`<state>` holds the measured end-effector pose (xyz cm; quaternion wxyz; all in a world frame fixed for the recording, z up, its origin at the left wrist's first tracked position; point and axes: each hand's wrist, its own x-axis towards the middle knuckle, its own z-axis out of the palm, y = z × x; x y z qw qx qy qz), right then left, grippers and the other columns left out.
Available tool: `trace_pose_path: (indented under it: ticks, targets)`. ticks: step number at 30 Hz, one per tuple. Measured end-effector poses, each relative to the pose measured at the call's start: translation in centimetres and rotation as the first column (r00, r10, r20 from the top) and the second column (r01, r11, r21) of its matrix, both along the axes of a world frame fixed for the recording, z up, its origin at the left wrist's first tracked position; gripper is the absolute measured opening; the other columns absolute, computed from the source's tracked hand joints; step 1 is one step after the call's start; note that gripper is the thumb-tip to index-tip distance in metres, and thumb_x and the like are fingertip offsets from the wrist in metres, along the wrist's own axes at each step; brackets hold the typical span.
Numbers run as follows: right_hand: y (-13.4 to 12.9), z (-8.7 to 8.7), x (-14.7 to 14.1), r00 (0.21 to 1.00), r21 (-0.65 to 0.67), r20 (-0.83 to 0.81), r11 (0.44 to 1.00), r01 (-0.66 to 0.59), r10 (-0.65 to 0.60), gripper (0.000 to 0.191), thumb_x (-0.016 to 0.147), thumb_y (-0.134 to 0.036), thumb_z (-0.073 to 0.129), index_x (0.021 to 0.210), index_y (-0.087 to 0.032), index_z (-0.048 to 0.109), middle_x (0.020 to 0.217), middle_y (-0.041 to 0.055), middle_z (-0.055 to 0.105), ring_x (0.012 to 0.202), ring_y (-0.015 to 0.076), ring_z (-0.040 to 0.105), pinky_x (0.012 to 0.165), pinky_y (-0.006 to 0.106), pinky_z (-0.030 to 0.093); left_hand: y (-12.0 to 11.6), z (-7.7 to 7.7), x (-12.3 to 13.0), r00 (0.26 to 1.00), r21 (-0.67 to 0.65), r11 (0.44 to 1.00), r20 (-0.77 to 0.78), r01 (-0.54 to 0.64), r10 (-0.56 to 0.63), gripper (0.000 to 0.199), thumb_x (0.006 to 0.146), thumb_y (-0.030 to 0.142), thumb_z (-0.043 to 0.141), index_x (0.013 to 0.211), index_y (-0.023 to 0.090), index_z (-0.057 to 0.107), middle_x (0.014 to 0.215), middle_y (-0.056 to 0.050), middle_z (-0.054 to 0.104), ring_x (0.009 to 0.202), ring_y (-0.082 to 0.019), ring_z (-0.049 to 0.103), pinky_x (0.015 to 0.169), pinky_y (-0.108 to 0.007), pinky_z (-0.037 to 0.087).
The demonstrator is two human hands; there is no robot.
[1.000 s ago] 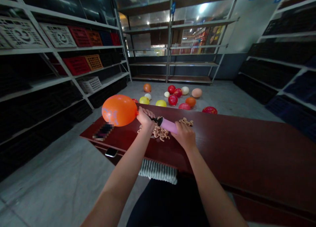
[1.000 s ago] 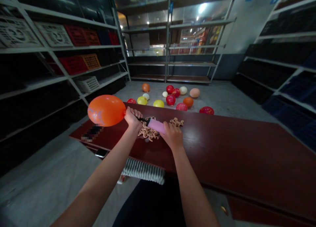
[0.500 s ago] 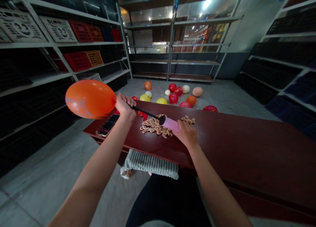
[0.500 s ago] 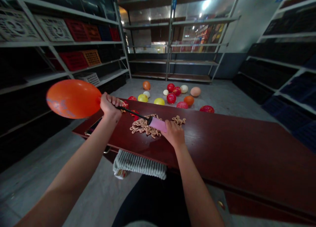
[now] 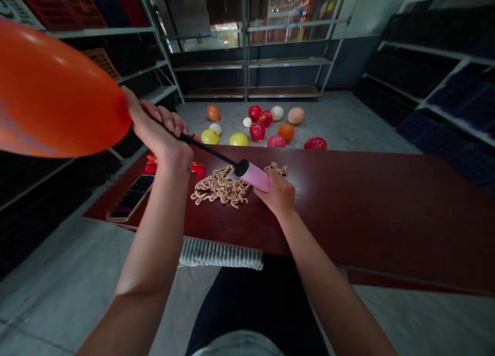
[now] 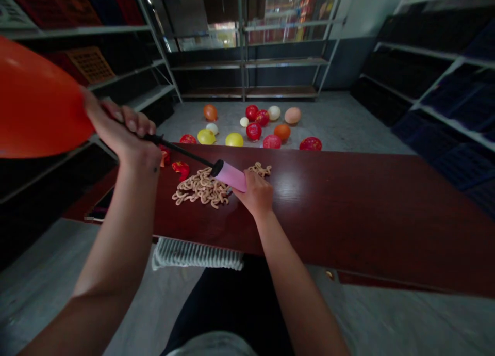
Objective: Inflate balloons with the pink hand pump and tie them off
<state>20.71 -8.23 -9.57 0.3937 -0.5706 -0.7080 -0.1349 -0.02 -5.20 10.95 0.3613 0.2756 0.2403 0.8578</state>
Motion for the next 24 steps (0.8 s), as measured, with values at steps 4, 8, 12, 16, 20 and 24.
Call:
trace_pose_path:
  ticks: [4, 8, 12, 16, 20, 24]
  targets:
    - [0.0, 0.1, 0.0, 0.999, -0.062, -0.036, 0.998, 0.031, -0.033, 0.040, 0.076, -0.040, 0.071, 0.108, -0.017, 0.064, 0.095, 0.0103, 0.075, 0.080, 0.0262, 0.071, 0.068, 0.033, 0.050, 2.1, -0.2, 2.1, 0.996, -0.017, 1.000, -0.093, -0.011, 0.009, 0.049, 0.108, 0.045, 0.032, 0.067, 0.021, 0.023, 0.051, 0.005, 0.017, 0.037, -0.010, 0.021, 0.043, -0.028, 0.015]
    - [-0.1, 0.2, -0.1, 0.994, -0.133, -0.067, 0.988, 0.078, -0.087, 0.043, 0.079, -0.044, 0.068, 0.111, -0.016, 0.062, 0.096, 0.0122, 0.075, 0.080, 0.0268, 0.071, 0.067, 0.034, 0.049, 4.0, -2.7, 5.9, 0.995, -0.073, 0.996, -0.082, 0.044, -0.050, 0.049, 0.106, 0.047, 0.037, 0.067, 0.021, 0.026, 0.050, 0.006, 0.016, 0.038, -0.010, 0.019, 0.042, -0.028, 0.012]
    - [0.0, 0.4, 0.0, 0.987, -0.155, -0.082, 0.980, 0.126, -0.140, 0.044, 0.080, -0.043, 0.066, 0.115, -0.016, 0.062, 0.098, 0.0124, 0.075, 0.082, 0.0272, 0.071, 0.068, 0.033, 0.049, 4.1, -6.3, 9.9, 0.988, -0.176, 0.976, -0.054, 0.131, -0.142, 0.051, 0.101, 0.056, 0.045, 0.068, 0.022, 0.027, 0.056, 0.006, 0.018, 0.041, -0.008, 0.024, 0.045, -0.025, 0.020]
    - [0.0, 0.4, 0.3, 0.994, -0.154, -0.029, 0.983, 0.102, -0.108, 0.043, 0.080, -0.042, 0.067, 0.114, -0.017, 0.063, 0.099, 0.0109, 0.075, 0.084, 0.0270, 0.071, 0.068, 0.033, 0.048, 3.1, -8.5, 10.3, 0.994, -0.189, 0.978, -0.054, 0.088, -0.100, 0.052, 0.099, 0.058, 0.046, 0.066, 0.022, 0.026, 0.056, 0.006, 0.019, 0.040, -0.009, 0.025, 0.045, -0.025, 0.024]
    - [-0.3, 0.4, 0.0, 0.997, -0.110, 0.070, 0.993, 0.042, -0.035, 0.039, 0.081, -0.041, 0.066, 0.111, -0.017, 0.064, 0.103, 0.0109, 0.075, 0.085, 0.0255, 0.070, 0.069, 0.032, 0.046, 2.1, -9.8, 7.2, 0.996, -0.206, 0.976, -0.051, 0.067, -0.079, 0.050, 0.099, 0.058, 0.044, 0.067, 0.023, 0.027, 0.056, 0.006, 0.019, 0.040, -0.009, 0.027, 0.046, -0.025, 0.027]
    - [-0.8, 0.7, -0.7, 0.983, -0.063, 0.183, 0.998, -0.020, 0.031, 0.033, 0.083, -0.040, 0.063, 0.107, -0.017, 0.066, 0.093, 0.0086, 0.075, 0.078, 0.0231, 0.068, 0.066, 0.031, 0.043, 0.5, -10.7, 4.0, 0.998, -0.250, 0.968, -0.053, 0.028, -0.042, 0.050, 0.100, 0.061, 0.038, 0.070, 0.023, 0.028, 0.057, 0.006, 0.020, 0.045, -0.010, 0.034, 0.049, -0.025, 0.028]
